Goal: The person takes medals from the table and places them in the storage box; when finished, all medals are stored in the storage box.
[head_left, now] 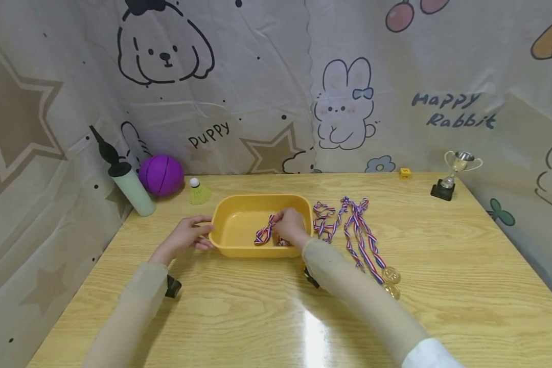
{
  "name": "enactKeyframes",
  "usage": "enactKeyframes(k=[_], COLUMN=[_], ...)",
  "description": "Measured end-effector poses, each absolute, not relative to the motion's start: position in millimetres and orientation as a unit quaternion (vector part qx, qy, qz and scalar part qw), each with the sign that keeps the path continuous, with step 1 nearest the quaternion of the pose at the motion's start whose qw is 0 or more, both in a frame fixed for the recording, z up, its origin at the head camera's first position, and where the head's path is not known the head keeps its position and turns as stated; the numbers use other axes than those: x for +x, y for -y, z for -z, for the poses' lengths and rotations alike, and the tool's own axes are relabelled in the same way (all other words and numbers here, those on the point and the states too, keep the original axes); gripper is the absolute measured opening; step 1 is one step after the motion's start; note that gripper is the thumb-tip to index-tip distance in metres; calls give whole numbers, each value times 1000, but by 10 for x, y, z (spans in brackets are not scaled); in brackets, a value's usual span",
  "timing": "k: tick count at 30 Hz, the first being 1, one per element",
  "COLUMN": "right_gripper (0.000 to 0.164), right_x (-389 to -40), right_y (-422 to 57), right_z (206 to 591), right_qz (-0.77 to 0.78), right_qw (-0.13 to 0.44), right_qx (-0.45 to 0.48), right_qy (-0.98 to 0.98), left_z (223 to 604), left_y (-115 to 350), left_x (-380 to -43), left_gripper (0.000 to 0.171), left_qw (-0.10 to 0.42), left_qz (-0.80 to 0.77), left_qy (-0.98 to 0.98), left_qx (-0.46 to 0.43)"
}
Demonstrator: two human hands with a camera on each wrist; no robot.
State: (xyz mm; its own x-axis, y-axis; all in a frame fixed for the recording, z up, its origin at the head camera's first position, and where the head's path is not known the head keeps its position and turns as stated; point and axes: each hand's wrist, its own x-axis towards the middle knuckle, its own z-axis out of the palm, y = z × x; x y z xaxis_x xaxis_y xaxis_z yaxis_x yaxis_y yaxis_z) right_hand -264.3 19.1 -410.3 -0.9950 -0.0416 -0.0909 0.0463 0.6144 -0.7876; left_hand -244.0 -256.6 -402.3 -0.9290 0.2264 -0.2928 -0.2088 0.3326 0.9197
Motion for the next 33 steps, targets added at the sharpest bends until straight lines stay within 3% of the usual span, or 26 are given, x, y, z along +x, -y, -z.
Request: enactKeyframes(k=[11,15,19,25,33], right_gripper=[25,32,39,48,54], right_x=[-2622,-2575,-2439,-2222,-2122], right_y=[-251,-336,-499,-1030,-1968], right_z=[4001,3803,3530,3251,3272], right_qz=[440,458,476,512,497], right_qw=[37,33,62,102,92], right_qx=[-42,-75,-106,-112,-60], right_qy=[-896,-885,-871,-846,-861], left_z=[4030,4026,4021,4044,4060], left_y=[2575,2606,2626,2596,2570], left_x=[-2432,-2432,-2428,-2422,-2431], left_gripper=[53,54,55,55,55], left_qw=[187,186,187,192,188], left_qz=[-576,-576,-578,-584,-590], left_qy=[-796,-796,-794,-788,-785], left_qx=[10,6,5,3,6])
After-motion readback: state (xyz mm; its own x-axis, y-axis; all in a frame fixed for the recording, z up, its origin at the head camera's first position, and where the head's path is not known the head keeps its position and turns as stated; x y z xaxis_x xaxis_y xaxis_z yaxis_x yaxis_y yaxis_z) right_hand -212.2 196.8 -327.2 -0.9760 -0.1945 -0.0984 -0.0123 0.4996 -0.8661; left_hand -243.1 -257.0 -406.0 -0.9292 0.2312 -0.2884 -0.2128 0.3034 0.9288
